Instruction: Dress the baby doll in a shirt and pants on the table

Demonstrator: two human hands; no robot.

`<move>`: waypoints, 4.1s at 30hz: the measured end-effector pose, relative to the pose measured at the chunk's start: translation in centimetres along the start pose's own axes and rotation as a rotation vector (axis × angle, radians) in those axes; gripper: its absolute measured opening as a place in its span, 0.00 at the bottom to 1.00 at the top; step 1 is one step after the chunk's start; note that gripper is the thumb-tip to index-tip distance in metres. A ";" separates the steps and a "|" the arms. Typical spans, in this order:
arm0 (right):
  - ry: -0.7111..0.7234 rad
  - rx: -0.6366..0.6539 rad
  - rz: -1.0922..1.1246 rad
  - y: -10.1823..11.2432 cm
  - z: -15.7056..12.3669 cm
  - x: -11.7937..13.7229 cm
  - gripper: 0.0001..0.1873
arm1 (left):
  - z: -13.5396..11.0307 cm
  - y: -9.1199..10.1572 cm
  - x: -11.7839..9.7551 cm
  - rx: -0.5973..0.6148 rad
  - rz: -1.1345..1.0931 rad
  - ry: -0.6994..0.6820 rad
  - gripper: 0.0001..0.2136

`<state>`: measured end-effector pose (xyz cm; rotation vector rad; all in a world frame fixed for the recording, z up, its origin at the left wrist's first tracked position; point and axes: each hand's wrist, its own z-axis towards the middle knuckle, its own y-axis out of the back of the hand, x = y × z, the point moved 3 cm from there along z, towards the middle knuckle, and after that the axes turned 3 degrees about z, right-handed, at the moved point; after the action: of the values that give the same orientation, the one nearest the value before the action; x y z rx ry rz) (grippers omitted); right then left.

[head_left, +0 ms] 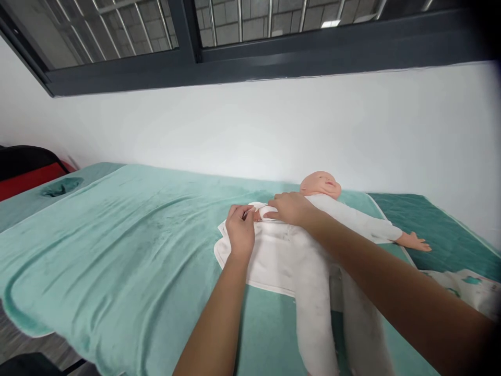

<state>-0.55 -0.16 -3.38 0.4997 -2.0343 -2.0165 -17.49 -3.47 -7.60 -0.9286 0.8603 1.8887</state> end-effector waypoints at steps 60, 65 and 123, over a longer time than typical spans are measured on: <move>-0.382 -0.635 2.195 -7.0 -14.8 -5.3 0.35 | 4.1 -7.4 -6.8 0.406 -0.020 0.208 0.15; -0.375 -0.550 2.181 -6.2 -14.8 -4.4 0.38 | 3.0 -7.5 -8.6 0.536 -0.004 0.091 0.13; -0.633 -0.033 0.117 2.7 1.0 -1.9 0.14 | 0.1 4.2 3.7 0.503 0.887 -0.360 0.24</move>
<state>0.58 1.47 -0.57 -0.3090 -2.2720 -2.3279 -22.64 -3.74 -9.78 0.1607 1.5713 2.2633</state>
